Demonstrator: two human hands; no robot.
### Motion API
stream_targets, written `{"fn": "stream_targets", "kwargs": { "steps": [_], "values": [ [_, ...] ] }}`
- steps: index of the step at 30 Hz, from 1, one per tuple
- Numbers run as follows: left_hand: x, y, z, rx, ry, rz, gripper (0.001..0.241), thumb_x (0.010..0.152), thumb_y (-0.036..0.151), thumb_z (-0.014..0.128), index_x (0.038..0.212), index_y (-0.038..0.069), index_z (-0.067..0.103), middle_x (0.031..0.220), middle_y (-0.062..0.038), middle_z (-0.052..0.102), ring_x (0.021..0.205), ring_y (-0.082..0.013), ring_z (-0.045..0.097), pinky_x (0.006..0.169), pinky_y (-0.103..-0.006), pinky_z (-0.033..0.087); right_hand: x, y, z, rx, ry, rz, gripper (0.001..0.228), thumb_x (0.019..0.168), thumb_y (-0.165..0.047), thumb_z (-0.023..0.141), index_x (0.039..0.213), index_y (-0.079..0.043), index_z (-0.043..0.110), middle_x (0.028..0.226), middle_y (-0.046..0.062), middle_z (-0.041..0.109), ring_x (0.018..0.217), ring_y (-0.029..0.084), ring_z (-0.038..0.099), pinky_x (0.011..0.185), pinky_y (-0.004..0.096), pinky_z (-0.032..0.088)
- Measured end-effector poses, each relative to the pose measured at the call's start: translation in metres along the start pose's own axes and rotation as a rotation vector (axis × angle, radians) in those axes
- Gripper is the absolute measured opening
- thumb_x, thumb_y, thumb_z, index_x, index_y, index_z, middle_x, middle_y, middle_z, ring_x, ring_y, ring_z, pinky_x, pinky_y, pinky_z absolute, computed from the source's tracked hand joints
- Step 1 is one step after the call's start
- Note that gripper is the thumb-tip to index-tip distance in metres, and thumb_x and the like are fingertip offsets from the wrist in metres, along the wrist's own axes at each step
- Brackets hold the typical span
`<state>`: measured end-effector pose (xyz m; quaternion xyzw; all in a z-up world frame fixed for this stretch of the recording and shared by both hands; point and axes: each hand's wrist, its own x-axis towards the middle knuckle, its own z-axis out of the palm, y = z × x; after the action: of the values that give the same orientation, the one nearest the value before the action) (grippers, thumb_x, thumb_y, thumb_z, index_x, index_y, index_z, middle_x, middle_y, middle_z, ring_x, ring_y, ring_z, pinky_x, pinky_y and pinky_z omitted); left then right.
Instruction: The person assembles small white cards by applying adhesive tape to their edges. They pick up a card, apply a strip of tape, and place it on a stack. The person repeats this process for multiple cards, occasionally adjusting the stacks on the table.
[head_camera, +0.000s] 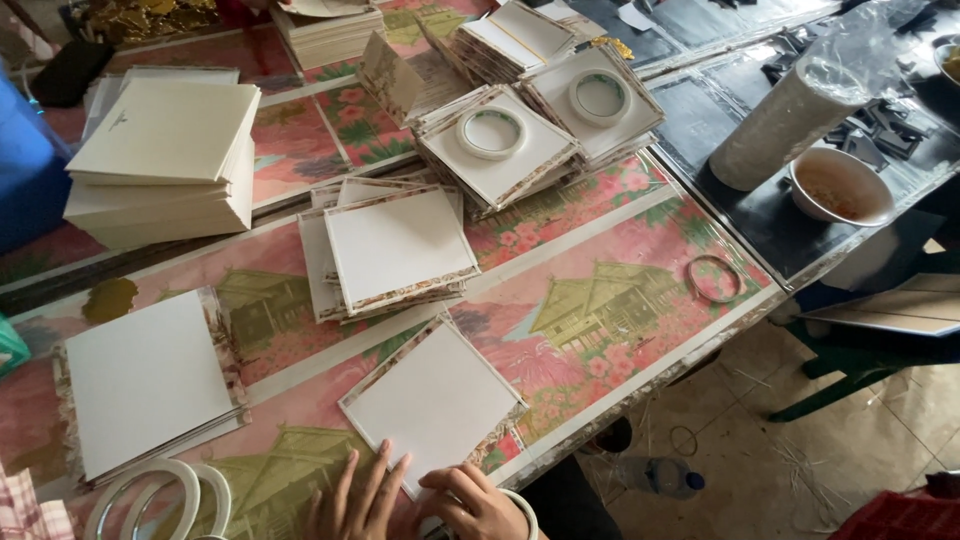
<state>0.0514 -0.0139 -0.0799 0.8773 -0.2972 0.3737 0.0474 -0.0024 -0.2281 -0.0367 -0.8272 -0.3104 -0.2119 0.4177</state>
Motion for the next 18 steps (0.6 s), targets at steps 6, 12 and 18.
{"fn": "stream_targets", "kwargs": {
  "steps": [6, 12, 18],
  "values": [
    [0.007, 0.018, -0.017, -0.159, -0.103, -0.211, 0.047, 0.098, 0.062, 0.056, 0.133, 0.040, 0.076, 0.149, 0.013, 0.069, 0.135, -0.0197, 0.066, 0.095, -0.0440, 0.050, -0.006, -0.018, -0.011, 0.098, 0.043, 0.123, 0.046, 0.122, -0.029, 0.050, 0.160, -0.003, 0.050, 0.150, 0.034, 0.050, 0.117, 0.041, 0.077, 0.107, 0.046, 0.064],
    [0.008, 0.000, -0.011, -0.378, -0.026, -0.165, 0.019, 0.093, 0.057, 0.071, 0.101, 0.043, 0.082, 0.125, 0.017, 0.079, 0.122, -0.0234, 0.070, 0.083, -0.0412, 0.049, -0.011, -0.026, -0.020, -0.088, 0.137, 0.096, 0.032, 0.111, -0.021, 0.068, 0.122, 0.007, 0.077, 0.125, 0.026, 0.065, 0.101, 0.033, 0.074, 0.080, 0.036, 0.064],
    [0.024, 0.016, -0.034, -0.447, -0.100, -0.323, 0.013, 0.087, 0.047, 0.081, 0.095, 0.037, 0.080, 0.122, 0.017, 0.078, 0.129, -0.0233, 0.065, 0.103, -0.0446, 0.043, -0.025, -0.025, -0.012, -0.029, 0.145, 0.083, 0.015, 0.105, -0.013, 0.071, 0.107, 0.001, 0.078, 0.102, 0.016, 0.070, 0.076, 0.026, 0.069, 0.071, 0.033, 0.059]
  ]
}}
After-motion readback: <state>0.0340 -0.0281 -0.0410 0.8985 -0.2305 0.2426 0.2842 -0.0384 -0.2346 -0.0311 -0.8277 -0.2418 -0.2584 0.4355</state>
